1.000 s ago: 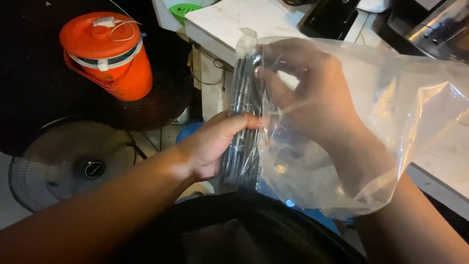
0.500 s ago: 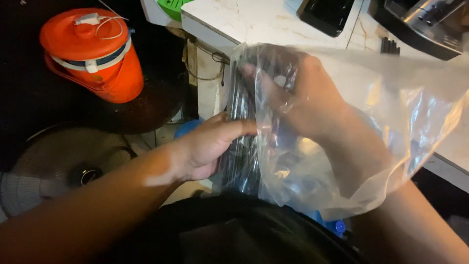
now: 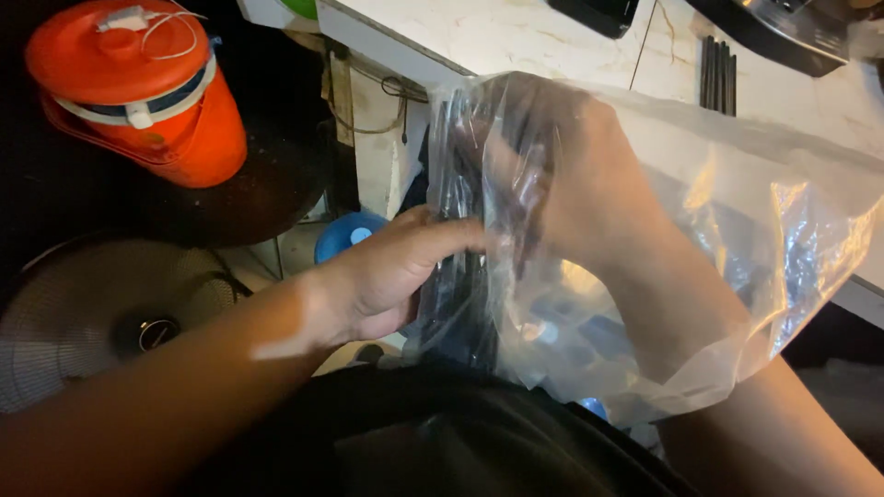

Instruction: Counting and placing black plastic straws into a clear plastic bag.

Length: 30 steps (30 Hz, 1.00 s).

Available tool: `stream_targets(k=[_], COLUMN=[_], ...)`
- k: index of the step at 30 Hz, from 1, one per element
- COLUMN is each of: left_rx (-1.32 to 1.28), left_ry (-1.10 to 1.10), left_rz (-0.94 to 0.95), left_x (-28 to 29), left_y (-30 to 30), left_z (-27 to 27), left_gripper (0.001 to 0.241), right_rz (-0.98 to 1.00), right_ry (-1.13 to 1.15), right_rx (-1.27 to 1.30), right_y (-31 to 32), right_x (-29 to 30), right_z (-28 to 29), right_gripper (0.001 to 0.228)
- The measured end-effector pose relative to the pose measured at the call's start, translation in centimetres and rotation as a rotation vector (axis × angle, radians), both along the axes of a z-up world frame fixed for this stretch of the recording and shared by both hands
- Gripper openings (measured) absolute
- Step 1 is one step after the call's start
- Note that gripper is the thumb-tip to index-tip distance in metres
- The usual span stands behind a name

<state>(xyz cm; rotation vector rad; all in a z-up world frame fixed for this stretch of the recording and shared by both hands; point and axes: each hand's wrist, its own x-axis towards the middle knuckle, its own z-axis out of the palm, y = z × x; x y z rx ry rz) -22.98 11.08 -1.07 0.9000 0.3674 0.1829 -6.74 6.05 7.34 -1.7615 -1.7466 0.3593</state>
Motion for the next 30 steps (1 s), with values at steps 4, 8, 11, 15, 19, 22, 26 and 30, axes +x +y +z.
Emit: stream_targets(k=[4,8,11,15,19,22,26,30], left_rx=[-0.032,-0.086,-0.35,-0.421,-0.209,-0.082,0.16,-0.06], left_ry=[-0.079,-0.084,-0.297,-0.34,-0.203,-0.171,-0.107,-0.073], left_rz=[0.041,0.004,-0.057,-0.043,-0.029,-0.012,0.043,0.125], left_x=[0.0,-0.5,-1.3,-2.0,-1.3,-0.9,-0.2,0.5], left_y=[-0.4,-0.5,-0.6,-0.6,-1.0,-1.1,-1.3,-1.2], left_z=[-0.7,0.0,-2.4,-0.8,-2.0,-2.5,-3.7,-2.4], left_gripper=[0.028,0.032,0.035,0.042,0.037,0.034,0.03,0.037], right_rz=[0.224,0.429,0.195,0.173,0.282,0.354,0.117,0.534], right_ry=[0.063,0.26,0.139,-0.013,0.037,0.039,0.045,0.221], right_rx=[0.181,0.159,0.015,0.104,0.175,0.186,-0.107,0.137], right_y=[-0.1,0.4,0.6,0.4,0.3,0.9,0.7,-0.1], right_x=[-0.1,0.2,-1.1,-1.6,-1.9,-0.7,-1.7,0.5], right_z=[0.1,-0.8,-0.2,-0.6,-0.8,-1.9,-0.4,-1.6], right_gripper=[0.029,0.029,0.025,0.026,0.03,0.032,0.032,0.062])
